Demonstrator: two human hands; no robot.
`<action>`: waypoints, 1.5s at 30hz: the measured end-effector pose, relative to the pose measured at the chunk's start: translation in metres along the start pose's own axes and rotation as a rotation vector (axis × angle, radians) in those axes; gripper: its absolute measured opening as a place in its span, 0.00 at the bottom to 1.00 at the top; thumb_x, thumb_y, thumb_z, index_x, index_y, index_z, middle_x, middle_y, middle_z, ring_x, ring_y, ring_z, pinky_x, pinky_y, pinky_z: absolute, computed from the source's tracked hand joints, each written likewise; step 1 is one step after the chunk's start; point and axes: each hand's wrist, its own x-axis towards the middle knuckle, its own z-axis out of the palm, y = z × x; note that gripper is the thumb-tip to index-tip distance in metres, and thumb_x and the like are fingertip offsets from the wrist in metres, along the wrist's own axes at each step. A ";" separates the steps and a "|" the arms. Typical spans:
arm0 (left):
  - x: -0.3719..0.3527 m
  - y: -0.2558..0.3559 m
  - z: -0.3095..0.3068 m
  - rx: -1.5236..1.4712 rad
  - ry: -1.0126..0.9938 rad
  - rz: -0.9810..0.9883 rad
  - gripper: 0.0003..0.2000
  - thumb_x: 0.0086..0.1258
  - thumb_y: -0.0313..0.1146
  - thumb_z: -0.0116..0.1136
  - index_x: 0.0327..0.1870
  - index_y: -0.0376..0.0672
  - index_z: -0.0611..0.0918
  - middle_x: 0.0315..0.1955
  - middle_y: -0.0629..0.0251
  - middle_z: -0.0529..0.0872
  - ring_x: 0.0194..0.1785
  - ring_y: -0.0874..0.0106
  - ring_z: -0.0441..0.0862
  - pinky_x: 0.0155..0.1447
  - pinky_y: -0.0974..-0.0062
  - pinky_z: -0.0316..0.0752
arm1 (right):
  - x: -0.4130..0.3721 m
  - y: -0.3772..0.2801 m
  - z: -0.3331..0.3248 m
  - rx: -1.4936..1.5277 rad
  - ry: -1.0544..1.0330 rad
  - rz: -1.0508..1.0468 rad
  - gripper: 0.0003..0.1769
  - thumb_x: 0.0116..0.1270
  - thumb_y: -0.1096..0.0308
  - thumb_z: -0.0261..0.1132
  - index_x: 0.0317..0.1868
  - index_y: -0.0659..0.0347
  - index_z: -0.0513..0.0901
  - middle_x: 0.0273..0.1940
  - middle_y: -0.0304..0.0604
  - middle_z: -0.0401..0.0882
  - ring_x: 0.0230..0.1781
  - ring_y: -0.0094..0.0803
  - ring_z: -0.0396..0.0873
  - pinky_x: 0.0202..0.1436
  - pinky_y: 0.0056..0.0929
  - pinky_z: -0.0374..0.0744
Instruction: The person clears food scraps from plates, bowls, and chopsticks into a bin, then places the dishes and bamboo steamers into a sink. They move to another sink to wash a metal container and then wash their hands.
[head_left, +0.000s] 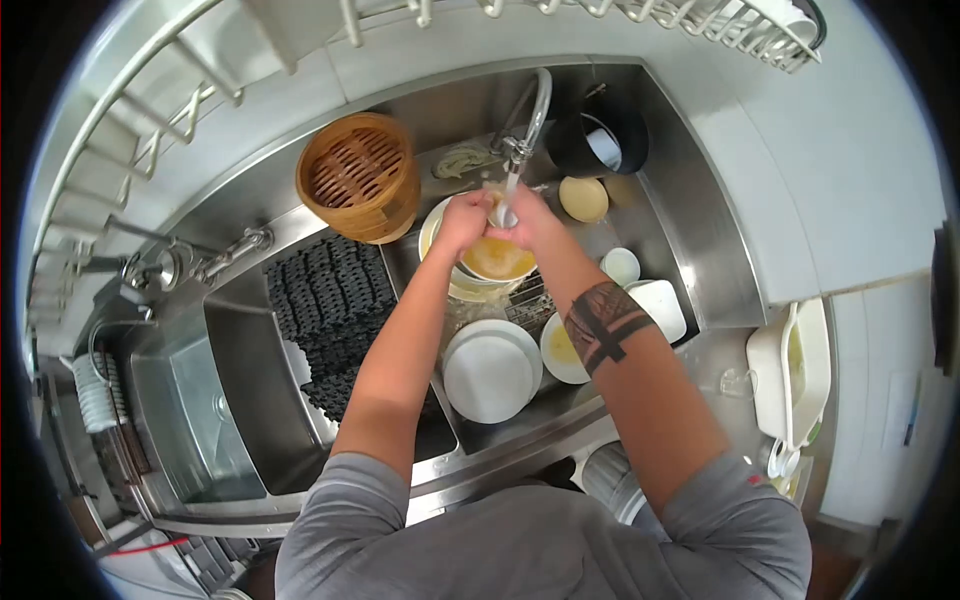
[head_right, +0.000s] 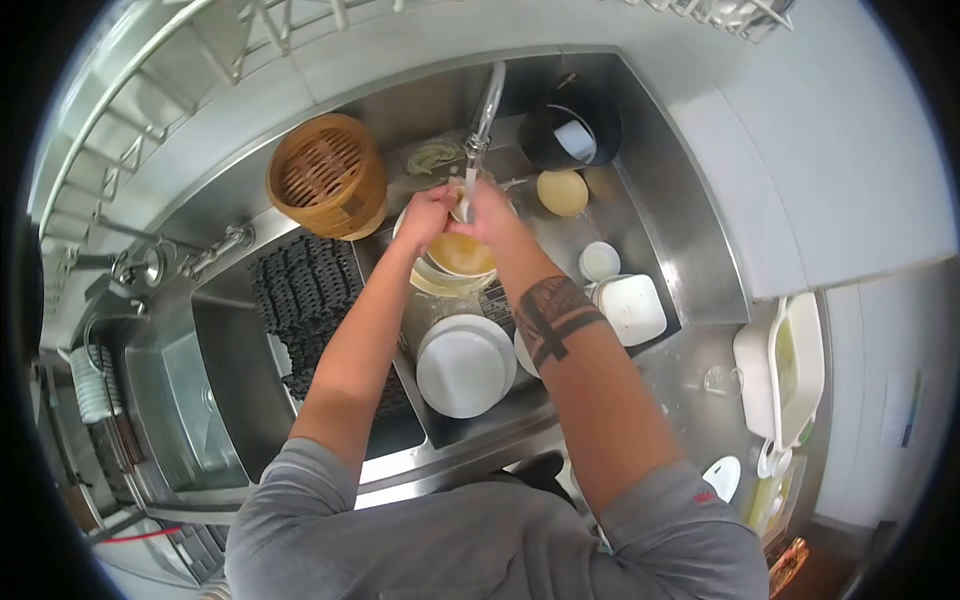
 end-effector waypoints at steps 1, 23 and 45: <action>-0.001 0.006 0.005 0.096 0.065 0.035 0.13 0.75 0.29 0.54 0.52 0.36 0.88 0.33 0.66 0.88 0.31 0.77 0.82 0.35 0.73 0.80 | -0.002 0.002 0.003 -0.127 0.029 -0.013 0.19 0.78 0.53 0.54 0.60 0.54 0.78 0.56 0.52 0.80 0.52 0.51 0.83 0.52 0.59 0.85; 0.006 -0.015 0.016 -0.725 -0.233 -0.151 0.17 0.79 0.28 0.49 0.65 0.35 0.77 0.60 0.55 0.83 0.55 0.65 0.85 0.56 0.67 0.83 | -0.046 -0.016 0.025 -1.287 0.475 -0.263 0.34 0.72 0.38 0.56 0.64 0.57 0.83 0.68 0.52 0.78 0.74 0.45 0.70 0.79 0.46 0.60; -0.208 0.024 0.332 0.849 -0.280 0.714 0.17 0.76 0.33 0.62 0.27 0.36 0.72 0.19 0.62 0.74 0.26 0.72 0.67 0.31 0.66 0.67 | -0.752 0.152 -0.652 -0.083 1.290 -0.521 0.31 0.60 0.68 0.68 0.64 0.54 0.71 0.49 0.47 0.77 0.42 0.33 0.78 0.40 0.35 0.82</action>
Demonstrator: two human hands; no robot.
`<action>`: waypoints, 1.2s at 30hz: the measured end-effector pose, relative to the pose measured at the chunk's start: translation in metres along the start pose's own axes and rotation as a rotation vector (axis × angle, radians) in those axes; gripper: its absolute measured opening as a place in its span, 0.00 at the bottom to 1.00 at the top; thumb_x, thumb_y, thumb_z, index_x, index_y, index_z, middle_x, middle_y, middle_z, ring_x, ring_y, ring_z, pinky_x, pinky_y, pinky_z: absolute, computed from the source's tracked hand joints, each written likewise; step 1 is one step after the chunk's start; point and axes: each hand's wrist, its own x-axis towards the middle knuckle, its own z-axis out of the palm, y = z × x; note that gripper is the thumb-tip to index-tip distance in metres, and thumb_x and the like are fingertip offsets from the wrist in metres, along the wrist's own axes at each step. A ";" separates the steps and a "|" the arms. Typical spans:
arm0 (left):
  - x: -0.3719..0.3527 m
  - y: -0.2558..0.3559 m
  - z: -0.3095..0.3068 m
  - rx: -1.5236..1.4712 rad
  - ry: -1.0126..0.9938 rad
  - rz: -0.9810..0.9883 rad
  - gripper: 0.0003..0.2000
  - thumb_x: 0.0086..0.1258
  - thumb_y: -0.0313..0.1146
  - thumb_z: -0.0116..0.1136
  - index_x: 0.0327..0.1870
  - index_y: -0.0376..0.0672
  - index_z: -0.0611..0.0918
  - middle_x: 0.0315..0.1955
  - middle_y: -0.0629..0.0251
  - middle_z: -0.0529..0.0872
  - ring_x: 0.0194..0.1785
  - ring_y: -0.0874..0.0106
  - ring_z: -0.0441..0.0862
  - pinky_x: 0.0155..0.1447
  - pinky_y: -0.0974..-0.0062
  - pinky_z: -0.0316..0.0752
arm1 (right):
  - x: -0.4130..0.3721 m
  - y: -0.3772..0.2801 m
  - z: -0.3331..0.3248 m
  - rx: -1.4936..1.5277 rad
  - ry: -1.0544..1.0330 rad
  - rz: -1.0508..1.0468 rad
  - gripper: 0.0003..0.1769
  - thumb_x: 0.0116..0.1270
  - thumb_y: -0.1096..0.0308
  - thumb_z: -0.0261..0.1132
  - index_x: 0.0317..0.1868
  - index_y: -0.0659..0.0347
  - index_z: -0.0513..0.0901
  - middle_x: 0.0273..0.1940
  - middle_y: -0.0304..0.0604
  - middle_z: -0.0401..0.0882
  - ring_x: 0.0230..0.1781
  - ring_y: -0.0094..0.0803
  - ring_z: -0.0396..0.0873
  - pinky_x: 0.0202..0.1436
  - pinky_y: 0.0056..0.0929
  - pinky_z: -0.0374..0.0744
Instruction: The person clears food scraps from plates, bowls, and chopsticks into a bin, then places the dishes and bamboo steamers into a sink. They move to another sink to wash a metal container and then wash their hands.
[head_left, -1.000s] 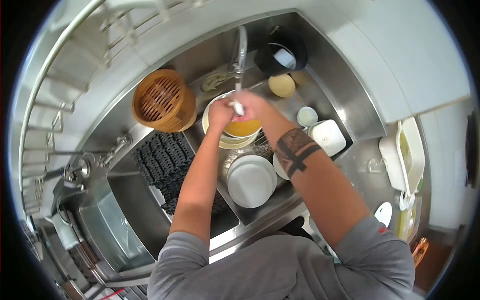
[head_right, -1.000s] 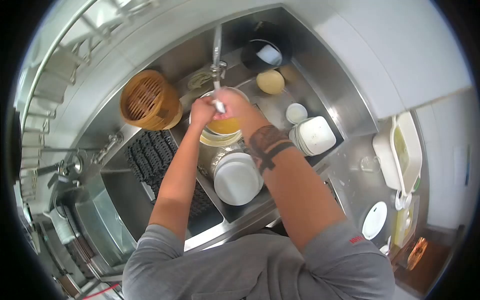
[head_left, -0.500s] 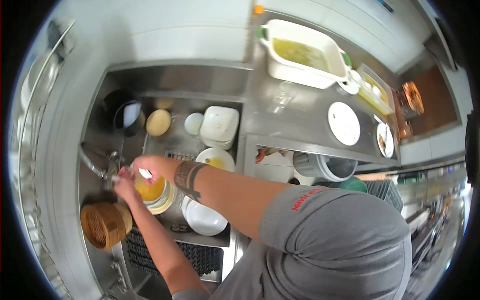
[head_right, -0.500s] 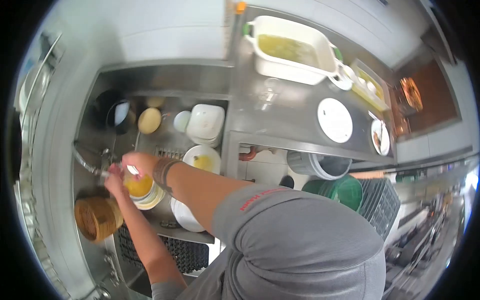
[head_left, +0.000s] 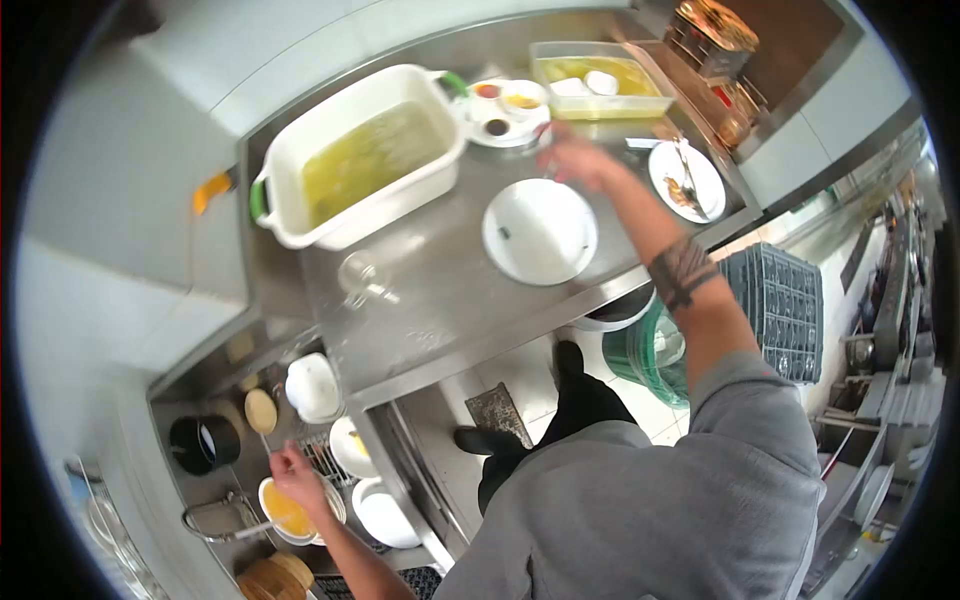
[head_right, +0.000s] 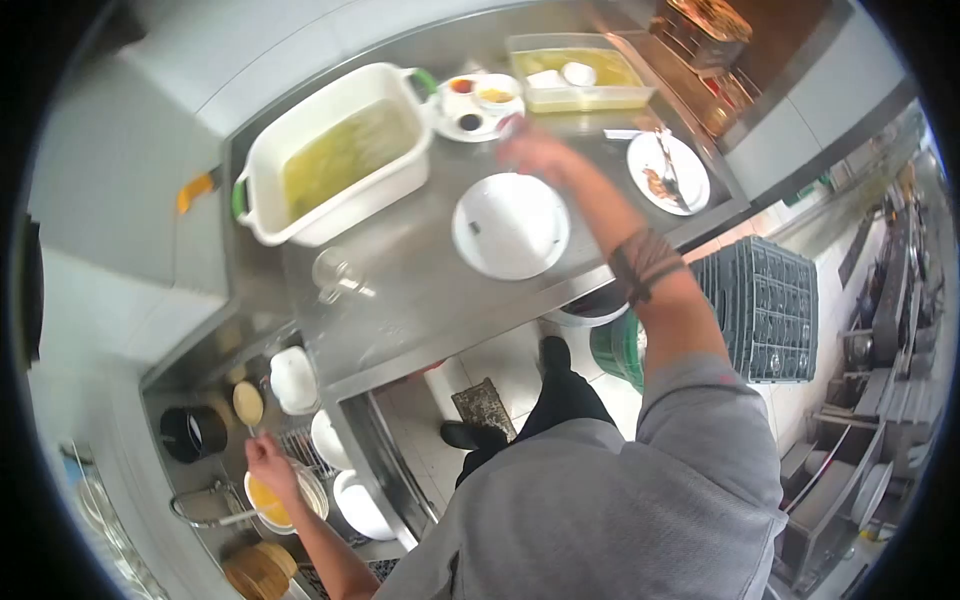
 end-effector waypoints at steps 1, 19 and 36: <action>-0.009 0.050 0.030 -0.069 -0.068 0.008 0.15 0.75 0.31 0.62 0.27 0.36 0.73 0.20 0.64 0.75 0.27 0.74 0.68 0.32 0.68 0.69 | 0.024 0.006 -0.051 -0.139 0.221 0.068 0.32 0.60 0.65 0.69 0.65 0.55 0.71 0.50 0.48 0.77 0.44 0.36 0.78 0.42 0.36 0.83; -0.139 0.437 0.433 -0.238 -0.640 0.493 0.17 0.66 0.28 0.64 0.56 0.38 0.80 0.44 0.52 0.84 0.50 0.52 0.81 0.58 0.56 0.76 | -0.005 0.205 -0.305 -0.890 0.516 0.432 0.44 0.67 0.38 0.66 0.63 0.74 0.72 0.62 0.70 0.74 0.57 0.59 0.82 0.59 0.51 0.81; -0.224 0.652 0.564 -0.965 -1.231 -0.173 0.12 0.68 0.19 0.60 0.52 0.29 0.79 0.48 0.49 0.86 0.45 0.61 0.87 0.49 0.65 0.82 | -0.070 0.212 -0.309 -0.652 0.355 0.194 0.24 0.52 0.70 0.72 0.52 0.65 0.85 0.52 0.56 0.84 0.55 0.50 0.83 0.59 0.43 0.83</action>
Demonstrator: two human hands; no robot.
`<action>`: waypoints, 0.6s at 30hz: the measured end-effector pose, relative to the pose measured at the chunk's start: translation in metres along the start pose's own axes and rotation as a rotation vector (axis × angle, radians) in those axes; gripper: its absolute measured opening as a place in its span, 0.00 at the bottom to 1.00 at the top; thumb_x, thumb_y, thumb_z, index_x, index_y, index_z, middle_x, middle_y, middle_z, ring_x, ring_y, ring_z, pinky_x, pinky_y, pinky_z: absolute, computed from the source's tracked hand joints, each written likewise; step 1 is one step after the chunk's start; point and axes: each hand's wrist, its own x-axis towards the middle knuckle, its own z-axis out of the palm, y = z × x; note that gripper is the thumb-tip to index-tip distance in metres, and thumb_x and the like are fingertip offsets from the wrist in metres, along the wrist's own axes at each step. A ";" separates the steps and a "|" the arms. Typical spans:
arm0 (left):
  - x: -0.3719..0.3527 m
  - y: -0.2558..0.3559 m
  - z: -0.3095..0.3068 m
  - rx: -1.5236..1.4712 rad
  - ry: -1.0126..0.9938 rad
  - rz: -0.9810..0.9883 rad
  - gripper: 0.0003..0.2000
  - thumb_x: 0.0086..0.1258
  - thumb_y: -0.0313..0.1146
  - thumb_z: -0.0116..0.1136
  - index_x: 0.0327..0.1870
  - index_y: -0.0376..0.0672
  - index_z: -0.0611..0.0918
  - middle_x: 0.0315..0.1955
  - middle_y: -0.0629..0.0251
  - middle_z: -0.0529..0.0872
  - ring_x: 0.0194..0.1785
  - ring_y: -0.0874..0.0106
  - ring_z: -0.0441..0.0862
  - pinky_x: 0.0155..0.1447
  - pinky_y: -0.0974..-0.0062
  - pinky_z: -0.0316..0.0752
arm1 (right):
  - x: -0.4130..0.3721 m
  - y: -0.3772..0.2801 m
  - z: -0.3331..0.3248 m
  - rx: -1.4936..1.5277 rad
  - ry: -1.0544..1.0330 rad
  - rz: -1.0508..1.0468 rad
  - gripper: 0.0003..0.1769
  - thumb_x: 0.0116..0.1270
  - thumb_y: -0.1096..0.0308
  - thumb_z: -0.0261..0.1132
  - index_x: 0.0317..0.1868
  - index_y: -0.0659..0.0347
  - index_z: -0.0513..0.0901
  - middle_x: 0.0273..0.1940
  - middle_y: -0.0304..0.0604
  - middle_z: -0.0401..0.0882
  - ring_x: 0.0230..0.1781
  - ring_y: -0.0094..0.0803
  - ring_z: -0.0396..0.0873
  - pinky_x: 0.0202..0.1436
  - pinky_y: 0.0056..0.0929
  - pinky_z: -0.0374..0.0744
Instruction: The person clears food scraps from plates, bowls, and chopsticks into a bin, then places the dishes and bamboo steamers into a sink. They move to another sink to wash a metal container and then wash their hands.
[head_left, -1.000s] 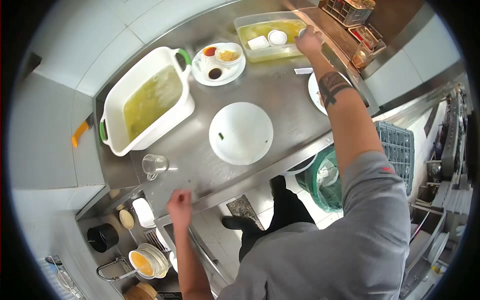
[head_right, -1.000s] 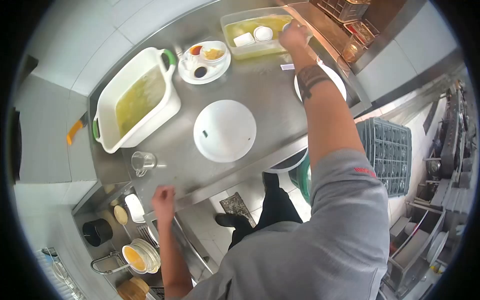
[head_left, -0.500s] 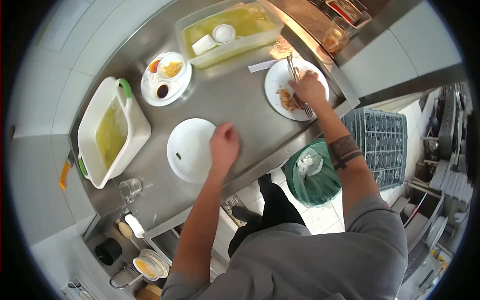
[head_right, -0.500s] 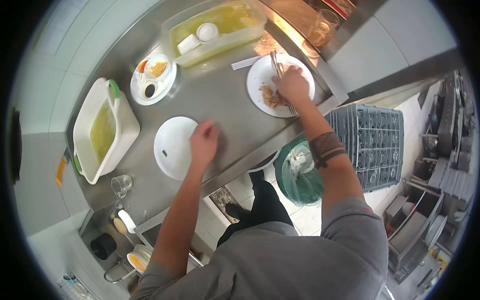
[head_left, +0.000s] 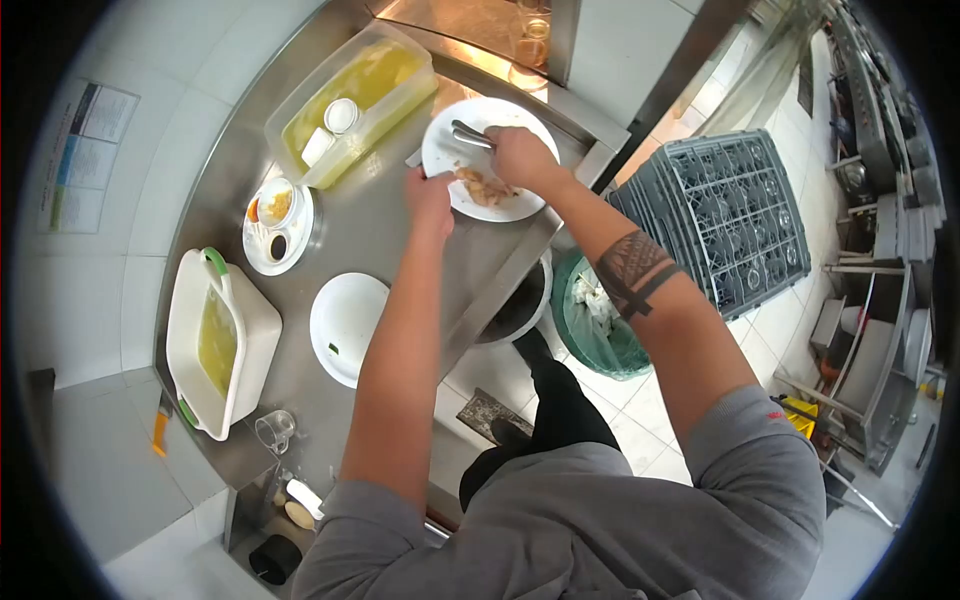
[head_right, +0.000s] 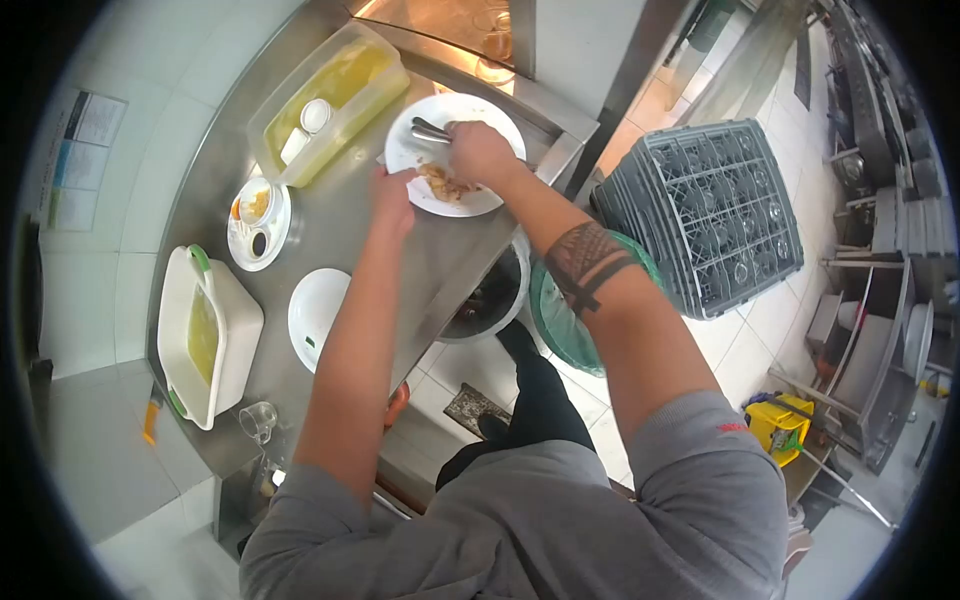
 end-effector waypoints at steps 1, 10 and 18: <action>-0.011 0.012 0.006 0.003 -0.006 0.000 0.12 0.68 0.19 0.60 0.52 0.29 0.79 0.48 0.49 0.86 0.45 0.61 0.87 0.49 0.65 0.82 | -0.014 -0.005 -0.012 0.062 0.088 -0.055 0.23 0.55 0.71 0.70 0.54 0.61 0.85 0.52 0.54 0.84 0.55 0.50 0.82 0.59 0.44 0.82; -0.128 0.105 0.102 0.146 -0.256 0.156 0.14 0.79 0.35 0.58 0.49 0.31 0.85 0.42 0.55 0.89 0.46 0.66 0.85 0.48 0.67 0.78 | -0.163 -0.016 -0.070 0.289 0.541 -0.548 0.17 0.64 0.76 0.64 0.53 0.55 0.82 0.55 0.45 0.79 0.56 0.51 0.74 0.61 0.45 0.75; -0.161 0.051 0.133 0.650 -0.213 0.655 0.13 0.72 0.35 0.62 0.47 0.33 0.85 0.41 0.43 0.85 0.48 0.44 0.83 0.53 0.51 0.76 | -0.313 0.145 0.067 -0.189 0.244 -0.214 0.19 0.57 0.75 0.62 0.51 0.59 0.80 0.59 0.53 0.78 0.64 0.55 0.72 0.66 0.47 0.74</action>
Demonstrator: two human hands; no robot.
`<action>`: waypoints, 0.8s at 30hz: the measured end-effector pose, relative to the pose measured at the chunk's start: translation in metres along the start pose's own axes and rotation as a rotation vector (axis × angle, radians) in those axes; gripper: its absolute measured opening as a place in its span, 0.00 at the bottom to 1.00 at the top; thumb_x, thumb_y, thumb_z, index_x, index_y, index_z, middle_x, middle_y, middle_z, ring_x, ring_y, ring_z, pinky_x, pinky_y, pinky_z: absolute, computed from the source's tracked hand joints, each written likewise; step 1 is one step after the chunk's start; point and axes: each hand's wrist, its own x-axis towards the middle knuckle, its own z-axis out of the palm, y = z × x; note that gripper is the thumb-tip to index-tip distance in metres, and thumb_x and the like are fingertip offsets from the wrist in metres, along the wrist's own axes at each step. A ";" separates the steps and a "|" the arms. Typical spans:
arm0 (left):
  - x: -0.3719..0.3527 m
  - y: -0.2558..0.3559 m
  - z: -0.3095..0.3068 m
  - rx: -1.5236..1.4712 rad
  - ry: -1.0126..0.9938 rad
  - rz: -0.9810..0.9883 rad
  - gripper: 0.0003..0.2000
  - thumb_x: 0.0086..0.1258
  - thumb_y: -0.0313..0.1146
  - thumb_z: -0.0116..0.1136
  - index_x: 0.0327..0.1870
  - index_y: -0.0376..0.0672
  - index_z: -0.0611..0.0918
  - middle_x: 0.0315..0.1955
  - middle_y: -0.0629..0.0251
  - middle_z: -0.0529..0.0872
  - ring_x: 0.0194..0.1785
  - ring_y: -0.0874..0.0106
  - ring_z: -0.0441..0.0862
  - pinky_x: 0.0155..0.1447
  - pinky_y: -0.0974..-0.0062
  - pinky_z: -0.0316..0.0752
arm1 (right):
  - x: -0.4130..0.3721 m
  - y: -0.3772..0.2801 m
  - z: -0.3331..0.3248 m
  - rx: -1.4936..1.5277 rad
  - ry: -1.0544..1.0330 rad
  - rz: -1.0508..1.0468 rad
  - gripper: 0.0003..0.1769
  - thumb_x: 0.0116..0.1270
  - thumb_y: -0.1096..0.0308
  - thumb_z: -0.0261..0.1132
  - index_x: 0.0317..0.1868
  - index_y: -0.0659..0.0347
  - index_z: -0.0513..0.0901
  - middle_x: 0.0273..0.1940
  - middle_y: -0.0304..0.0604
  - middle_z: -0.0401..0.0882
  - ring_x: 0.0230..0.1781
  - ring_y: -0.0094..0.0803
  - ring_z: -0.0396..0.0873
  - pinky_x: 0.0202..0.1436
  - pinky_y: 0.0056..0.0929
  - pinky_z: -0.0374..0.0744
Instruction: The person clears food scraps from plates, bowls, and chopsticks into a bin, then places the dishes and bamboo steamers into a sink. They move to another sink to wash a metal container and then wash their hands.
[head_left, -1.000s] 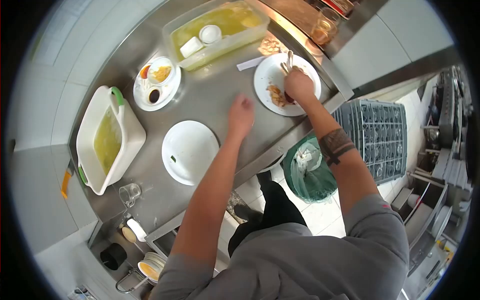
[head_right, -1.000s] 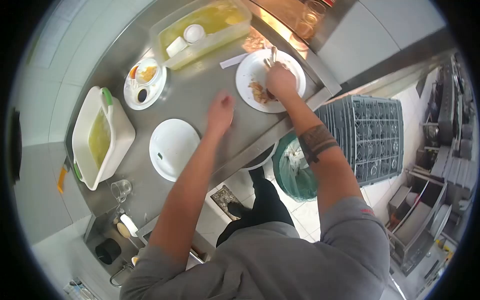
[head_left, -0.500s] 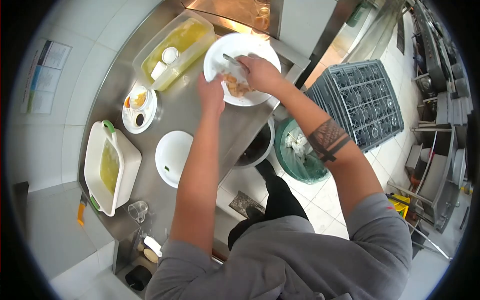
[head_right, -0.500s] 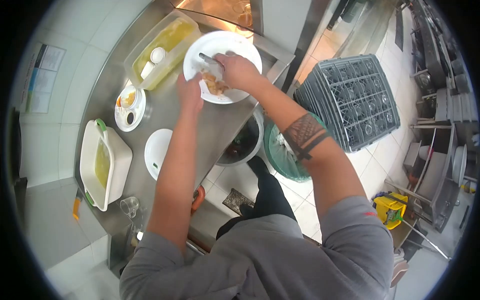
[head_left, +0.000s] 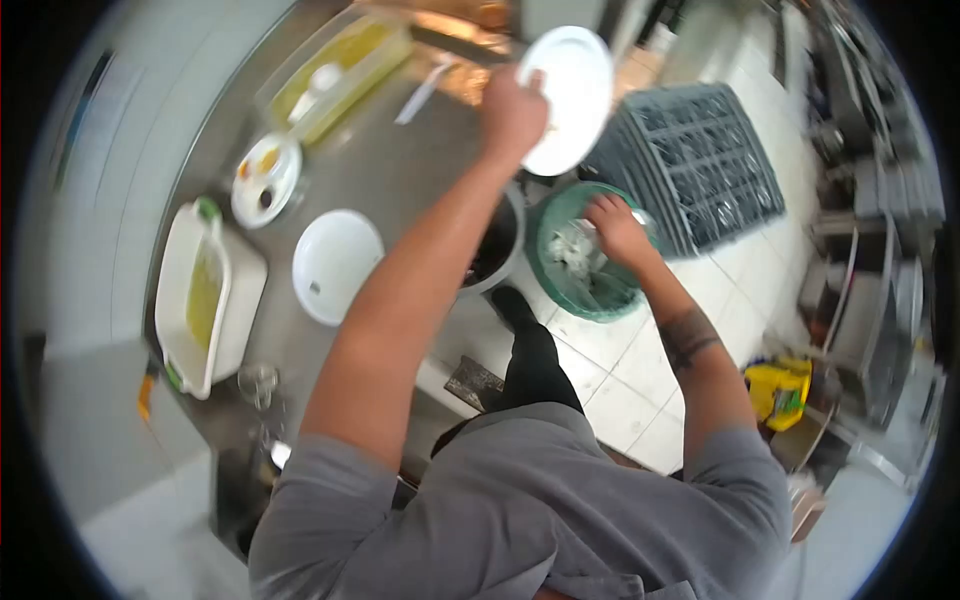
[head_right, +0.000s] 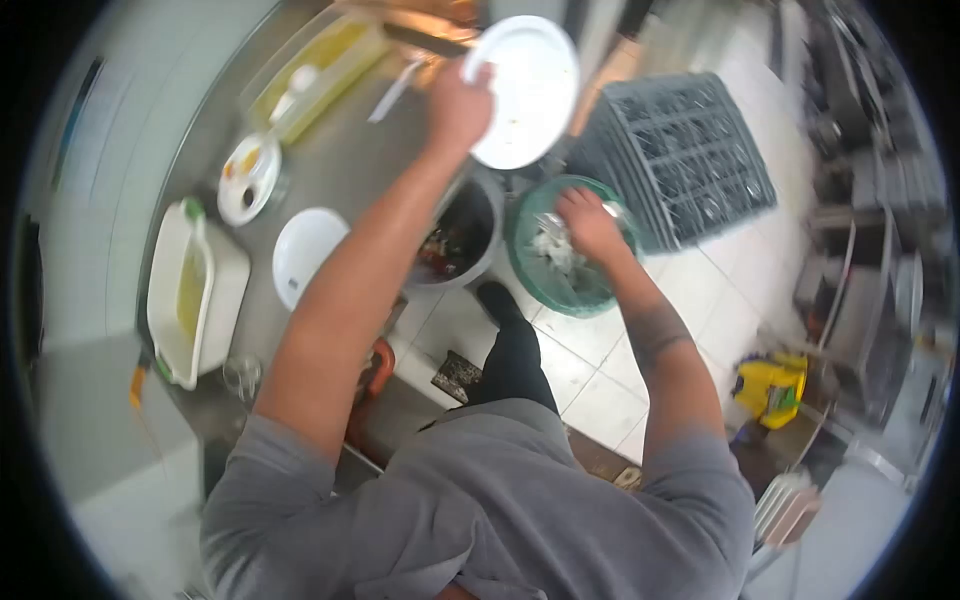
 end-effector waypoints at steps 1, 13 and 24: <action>-0.006 0.003 -0.008 0.012 0.029 -0.035 0.13 0.72 0.34 0.62 0.48 0.33 0.85 0.43 0.42 0.85 0.49 0.44 0.83 0.53 0.50 0.76 | -0.036 0.021 0.036 -0.082 -0.049 0.047 0.23 0.56 0.72 0.64 0.55 0.57 0.82 0.70 0.54 0.73 0.70 0.60 0.68 0.73 0.53 0.69; -0.175 -0.171 -0.280 -0.525 0.909 -0.804 0.13 0.76 0.30 0.61 0.54 0.29 0.82 0.45 0.52 0.88 0.45 0.63 0.88 0.48 0.60 0.84 | 0.110 -0.144 -0.016 0.365 -0.178 0.254 0.14 0.70 0.71 0.57 0.51 0.60 0.86 0.37 0.62 0.85 0.40 0.63 0.84 0.47 0.53 0.81; -0.253 -0.230 -0.301 0.635 0.973 -0.926 0.22 0.62 0.43 0.71 0.48 0.34 0.85 0.47 0.39 0.82 0.52 0.42 0.80 0.59 0.52 0.75 | 0.316 -0.321 0.151 0.140 -0.558 -0.256 0.19 0.70 0.59 0.62 0.36 0.71 0.86 0.41 0.67 0.85 0.45 0.63 0.84 0.52 0.54 0.79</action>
